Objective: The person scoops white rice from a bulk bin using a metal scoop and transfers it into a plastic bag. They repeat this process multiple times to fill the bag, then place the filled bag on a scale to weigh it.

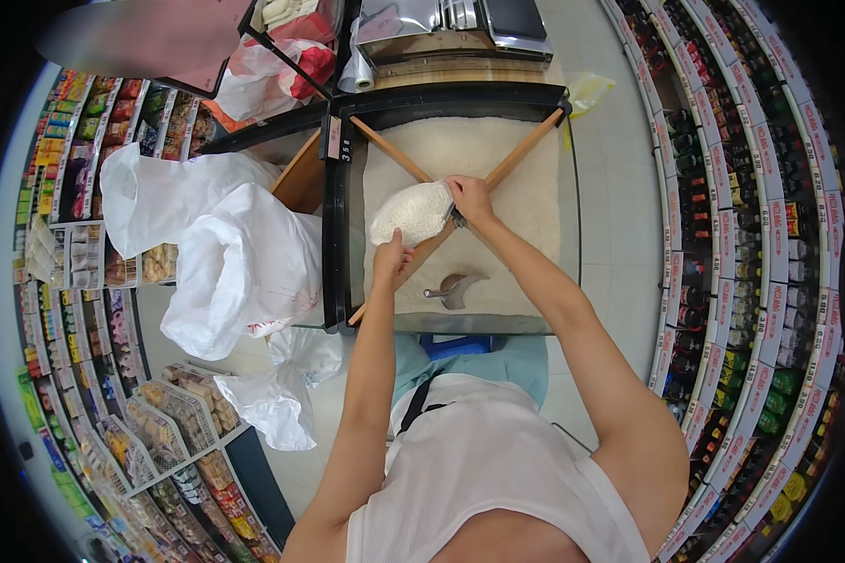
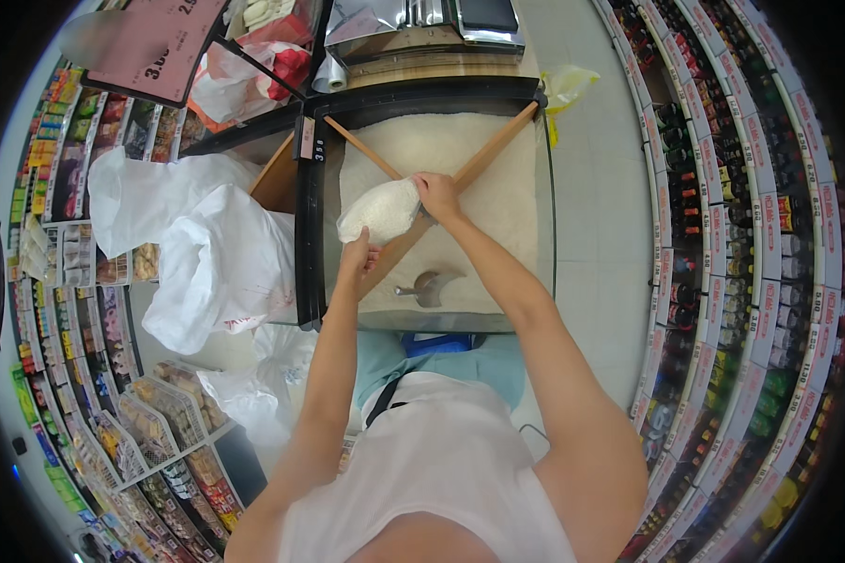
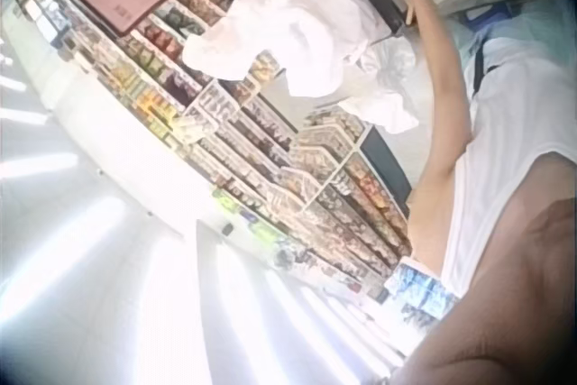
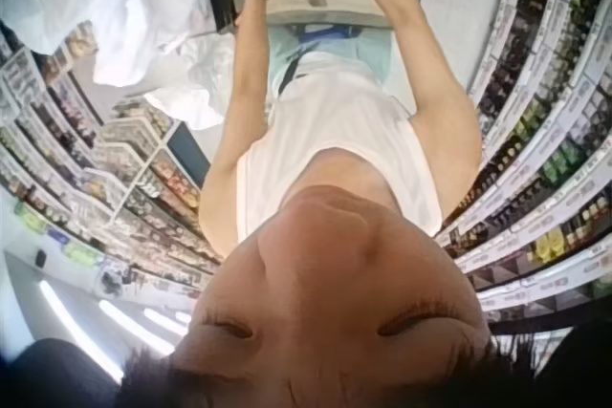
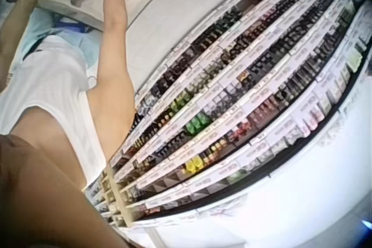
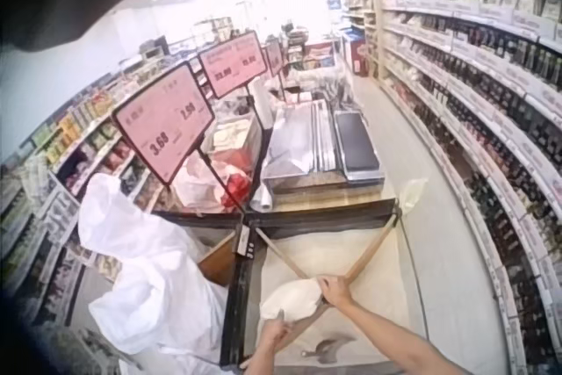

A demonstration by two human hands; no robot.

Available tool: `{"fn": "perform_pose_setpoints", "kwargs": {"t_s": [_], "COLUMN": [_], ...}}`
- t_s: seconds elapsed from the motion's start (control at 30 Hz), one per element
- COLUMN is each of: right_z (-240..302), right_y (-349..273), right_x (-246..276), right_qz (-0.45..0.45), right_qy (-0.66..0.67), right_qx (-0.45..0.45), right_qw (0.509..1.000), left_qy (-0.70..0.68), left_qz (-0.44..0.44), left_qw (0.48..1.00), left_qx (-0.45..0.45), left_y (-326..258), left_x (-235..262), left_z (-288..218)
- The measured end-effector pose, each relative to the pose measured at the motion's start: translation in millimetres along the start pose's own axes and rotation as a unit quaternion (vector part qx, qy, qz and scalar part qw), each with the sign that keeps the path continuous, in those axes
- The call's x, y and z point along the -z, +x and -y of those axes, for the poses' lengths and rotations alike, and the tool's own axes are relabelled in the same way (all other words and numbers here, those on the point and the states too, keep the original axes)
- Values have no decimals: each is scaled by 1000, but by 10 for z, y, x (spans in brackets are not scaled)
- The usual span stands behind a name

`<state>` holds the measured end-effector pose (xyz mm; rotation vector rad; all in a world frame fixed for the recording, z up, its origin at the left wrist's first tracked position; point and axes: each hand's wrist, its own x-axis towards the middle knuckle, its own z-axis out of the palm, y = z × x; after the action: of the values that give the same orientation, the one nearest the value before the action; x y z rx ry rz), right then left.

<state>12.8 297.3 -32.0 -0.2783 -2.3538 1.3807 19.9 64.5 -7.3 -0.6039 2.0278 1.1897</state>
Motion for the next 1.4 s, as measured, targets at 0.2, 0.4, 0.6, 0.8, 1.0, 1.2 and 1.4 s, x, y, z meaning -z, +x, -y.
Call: {"fn": "perform_pose_setpoints", "kwargs": {"t_s": [0.2,0.4,0.6,0.8,1.0,1.2,1.4], "right_z": [-161,159,96,155,292,499,717], "right_y": [-18,-21,-22,-22,-74,-53,-76], "right_x": [-72,11,-52,-62,-84,-65,-159], "right_qz": [-21,-5,-16,4,-3,36,62], "right_qy": [-9,-4,-30,-12,-26,-78,-160], "right_qx": [-57,-74,-75,-121,-54,-42,-161], "right_qw": [998,997,997,993,998,995,972], "left_qy": [-8,-76,-124,-119,-73,366,311], "left_qz": [5,63,117,152,189,-160,-203], "left_qw": [997,995,985,981,979,899,885], "left_qx": [-72,-25,-13,-6,-20,-178,-280], "left_y": [-84,-185,-311,-304,-117,-176,-120], "left_x": [-89,-25,185,422,631,682,635], "left_z": [-47,22,-153,-179,73,-67,-364]}}
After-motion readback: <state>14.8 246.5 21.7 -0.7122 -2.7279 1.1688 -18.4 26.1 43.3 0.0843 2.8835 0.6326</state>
